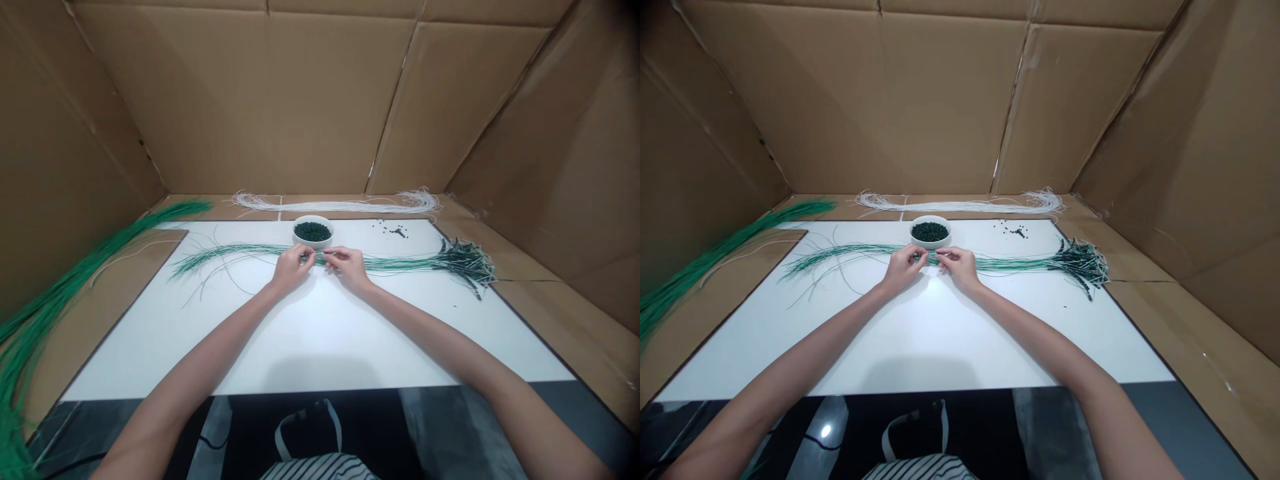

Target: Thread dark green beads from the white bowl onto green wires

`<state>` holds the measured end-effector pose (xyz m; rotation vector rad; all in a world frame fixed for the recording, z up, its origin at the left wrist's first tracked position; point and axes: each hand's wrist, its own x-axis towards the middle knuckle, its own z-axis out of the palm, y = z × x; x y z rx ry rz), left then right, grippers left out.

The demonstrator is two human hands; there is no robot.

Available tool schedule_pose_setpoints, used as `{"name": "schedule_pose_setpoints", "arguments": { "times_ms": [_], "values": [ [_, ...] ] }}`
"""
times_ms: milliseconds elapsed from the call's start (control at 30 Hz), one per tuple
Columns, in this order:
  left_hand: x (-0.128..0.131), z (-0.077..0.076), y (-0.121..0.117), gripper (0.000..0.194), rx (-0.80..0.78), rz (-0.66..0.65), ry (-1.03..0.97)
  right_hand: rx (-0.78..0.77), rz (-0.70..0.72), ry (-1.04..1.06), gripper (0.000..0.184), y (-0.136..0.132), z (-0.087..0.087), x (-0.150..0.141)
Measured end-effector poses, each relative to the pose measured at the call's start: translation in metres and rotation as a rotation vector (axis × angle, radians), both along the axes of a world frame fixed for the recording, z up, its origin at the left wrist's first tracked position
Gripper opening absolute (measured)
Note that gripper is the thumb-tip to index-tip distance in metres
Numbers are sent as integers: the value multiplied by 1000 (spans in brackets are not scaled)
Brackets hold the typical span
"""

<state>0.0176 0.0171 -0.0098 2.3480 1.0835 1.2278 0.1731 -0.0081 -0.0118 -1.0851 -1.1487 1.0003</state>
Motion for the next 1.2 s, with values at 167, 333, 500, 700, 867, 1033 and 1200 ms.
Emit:
{"name": "schedule_pose_setpoints", "arguments": {
  "times_ms": [167, 333, 500, 700, 867, 1033, 1200],
  "values": [
    [0, 1, -1, 11, 12, 2, 1, -19, -18, -7, 30, -1, 1, -1],
    [0, 1, -1, 11, 8, -6, 7, -33, -27, -6, 31, -2, 4, -3],
    [0, 1, -1, 10, 8, -16, 13, -5, -40, -48, 31, -2, 1, -2],
    [0, 2, -2, 9, 11, -21, 17, 146, -57, -151, 21, -3, -5, 0],
    [0, 1, -2, 10, 27, -15, 14, 156, -44, -161, 23, -3, -4, -1],
    [0, 1, -2, 10, 20, -20, 13, 120, -27, -134, 25, -3, -2, -1],
    [0, 1, -2, 11, 14, -20, 12, 82, 24, -78, 26, -1, -3, 0]
  ]
}}
